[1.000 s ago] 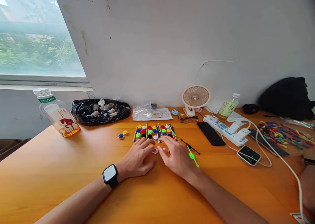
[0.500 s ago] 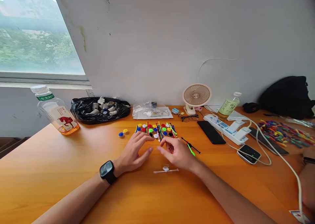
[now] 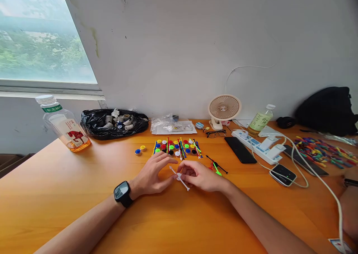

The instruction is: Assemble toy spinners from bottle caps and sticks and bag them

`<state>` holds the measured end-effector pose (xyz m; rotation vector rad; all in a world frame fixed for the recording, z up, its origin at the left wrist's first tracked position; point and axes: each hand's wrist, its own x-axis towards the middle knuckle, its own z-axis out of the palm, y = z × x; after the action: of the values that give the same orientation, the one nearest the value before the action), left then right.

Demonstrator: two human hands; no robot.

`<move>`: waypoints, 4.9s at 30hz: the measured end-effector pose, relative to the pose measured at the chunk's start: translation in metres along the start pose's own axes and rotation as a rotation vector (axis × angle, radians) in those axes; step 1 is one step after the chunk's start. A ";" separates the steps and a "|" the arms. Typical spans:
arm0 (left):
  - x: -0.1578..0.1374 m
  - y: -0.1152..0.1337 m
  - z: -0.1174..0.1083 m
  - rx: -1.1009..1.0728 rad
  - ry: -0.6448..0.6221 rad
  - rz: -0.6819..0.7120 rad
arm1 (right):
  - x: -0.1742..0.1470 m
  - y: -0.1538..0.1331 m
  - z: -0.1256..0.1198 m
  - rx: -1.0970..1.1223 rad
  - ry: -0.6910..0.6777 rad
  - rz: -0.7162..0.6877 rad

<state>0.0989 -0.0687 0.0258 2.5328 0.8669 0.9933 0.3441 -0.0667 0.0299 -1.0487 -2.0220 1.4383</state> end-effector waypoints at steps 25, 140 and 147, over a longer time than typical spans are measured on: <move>0.005 -0.012 0.017 0.020 -0.069 -0.109 | 0.006 0.008 0.000 -0.399 0.262 -0.125; -0.008 -0.101 -0.016 0.196 0.371 -0.479 | -0.005 -0.011 0.013 -0.596 0.298 -0.246; -0.004 -0.086 -0.019 0.115 0.513 -0.471 | -0.006 -0.010 0.006 -0.709 0.287 -0.271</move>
<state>0.0464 -0.0034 -0.0014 2.0117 1.6066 1.4702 0.3396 -0.0766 0.0374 -1.0969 -2.3788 0.3921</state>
